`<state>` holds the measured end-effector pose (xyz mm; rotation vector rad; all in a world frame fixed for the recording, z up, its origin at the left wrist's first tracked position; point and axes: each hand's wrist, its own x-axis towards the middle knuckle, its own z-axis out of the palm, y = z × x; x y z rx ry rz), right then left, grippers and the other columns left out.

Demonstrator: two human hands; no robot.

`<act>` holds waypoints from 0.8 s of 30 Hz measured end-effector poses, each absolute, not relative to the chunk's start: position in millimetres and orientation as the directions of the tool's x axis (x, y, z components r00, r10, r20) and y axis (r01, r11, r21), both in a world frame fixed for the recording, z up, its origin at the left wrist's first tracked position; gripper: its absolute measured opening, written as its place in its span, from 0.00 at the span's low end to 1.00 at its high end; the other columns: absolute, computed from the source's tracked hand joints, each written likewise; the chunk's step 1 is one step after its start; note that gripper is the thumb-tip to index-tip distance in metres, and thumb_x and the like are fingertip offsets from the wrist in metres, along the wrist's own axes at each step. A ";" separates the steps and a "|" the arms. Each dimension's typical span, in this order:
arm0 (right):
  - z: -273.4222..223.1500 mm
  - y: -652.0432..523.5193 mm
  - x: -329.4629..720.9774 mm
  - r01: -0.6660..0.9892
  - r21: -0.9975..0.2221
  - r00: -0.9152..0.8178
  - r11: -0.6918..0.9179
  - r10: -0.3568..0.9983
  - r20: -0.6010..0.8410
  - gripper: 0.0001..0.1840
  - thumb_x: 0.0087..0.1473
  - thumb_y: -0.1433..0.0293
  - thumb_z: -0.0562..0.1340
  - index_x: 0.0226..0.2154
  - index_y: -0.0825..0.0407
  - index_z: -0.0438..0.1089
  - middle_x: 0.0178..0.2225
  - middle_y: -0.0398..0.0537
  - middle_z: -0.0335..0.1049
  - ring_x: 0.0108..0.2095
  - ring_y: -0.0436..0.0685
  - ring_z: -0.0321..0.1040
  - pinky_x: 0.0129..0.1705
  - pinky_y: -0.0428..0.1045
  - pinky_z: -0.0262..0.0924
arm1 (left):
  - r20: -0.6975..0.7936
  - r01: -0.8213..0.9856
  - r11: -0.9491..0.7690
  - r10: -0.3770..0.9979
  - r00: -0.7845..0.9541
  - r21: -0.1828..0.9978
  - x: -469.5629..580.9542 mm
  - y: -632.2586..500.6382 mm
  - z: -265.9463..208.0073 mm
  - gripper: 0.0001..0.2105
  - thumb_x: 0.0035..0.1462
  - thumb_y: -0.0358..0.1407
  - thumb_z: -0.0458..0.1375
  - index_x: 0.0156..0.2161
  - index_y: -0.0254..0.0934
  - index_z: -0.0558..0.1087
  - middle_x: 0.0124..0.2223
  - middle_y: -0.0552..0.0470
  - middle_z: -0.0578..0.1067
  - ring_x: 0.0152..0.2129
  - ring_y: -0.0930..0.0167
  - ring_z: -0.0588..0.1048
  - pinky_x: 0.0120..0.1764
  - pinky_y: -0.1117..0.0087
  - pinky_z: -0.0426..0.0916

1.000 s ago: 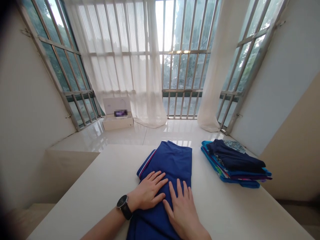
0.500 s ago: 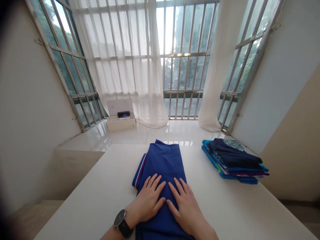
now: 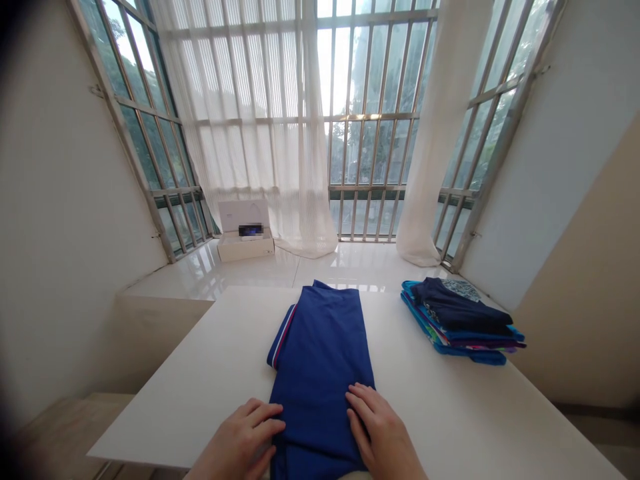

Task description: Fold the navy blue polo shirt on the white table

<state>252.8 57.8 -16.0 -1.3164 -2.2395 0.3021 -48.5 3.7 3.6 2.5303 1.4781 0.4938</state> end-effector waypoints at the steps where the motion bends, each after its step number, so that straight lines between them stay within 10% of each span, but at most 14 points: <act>1: -12.7 56.8 251.5 0.750 -0.441 -0.388 0.492 0.868 0.309 0.20 0.63 0.59 0.53 0.50 0.46 0.75 0.54 0.51 0.73 0.56 0.62 0.69 0.59 0.57 0.64 | 0.188 0.827 -0.480 0.877 0.442 0.292 -47.6 3.2 5.4 0.20 0.50 0.26 0.58 0.48 0.48 0.74 0.53 0.53 0.76 0.45 0.62 0.76 0.49 0.62 0.73; 9: 15.4 52.8 231.5 0.698 -0.475 -0.480 0.535 0.843 0.243 0.20 0.66 0.64 0.49 0.38 0.47 0.75 0.40 0.50 0.77 0.39 0.56 0.74 0.45 0.50 0.69 | 0.241 0.832 -0.481 0.873 0.424 0.278 -57.6 7.4 -2.1 0.20 0.50 0.24 0.54 0.45 0.46 0.74 0.51 0.55 0.78 0.40 0.67 0.80 0.44 0.71 0.74; 15: 29.2 48.8 214.4 0.597 -0.540 -0.567 0.594 0.788 0.240 0.15 0.63 0.64 0.54 0.44 0.47 0.74 0.46 0.50 0.75 0.46 0.56 0.72 0.50 0.49 0.65 | 0.313 0.827 -0.478 0.867 0.389 0.296 -49.5 16.5 12.1 0.14 0.59 0.25 0.49 0.43 0.43 0.72 0.42 0.53 0.80 0.34 0.69 0.80 0.38 0.72 0.73; 20: 41.9 50.4 184.4 0.683 -0.521 -0.565 0.512 0.822 0.069 0.37 0.47 0.57 0.69 0.58 0.50 0.66 0.55 0.56 0.70 0.55 0.66 0.66 0.58 0.56 0.59 | 0.358 0.804 -0.401 0.899 0.253 0.439 -25.0 39.3 39.6 0.11 0.62 0.29 0.49 0.43 0.43 0.72 0.36 0.54 0.79 0.31 0.69 0.79 0.36 0.71 0.72; 24: 35.0 75.1 165.3 0.661 -0.564 -0.543 0.496 0.834 0.098 0.16 0.56 0.64 0.59 0.46 0.52 0.72 0.43 0.53 0.76 0.43 0.62 0.72 0.46 0.52 0.63 | 0.416 0.757 -0.414 0.886 0.206 0.506 -12.3 54.9 51.1 0.12 0.62 0.29 0.49 0.46 0.43 0.71 0.43 0.52 0.78 0.37 0.69 0.78 0.42 0.69 0.74</act>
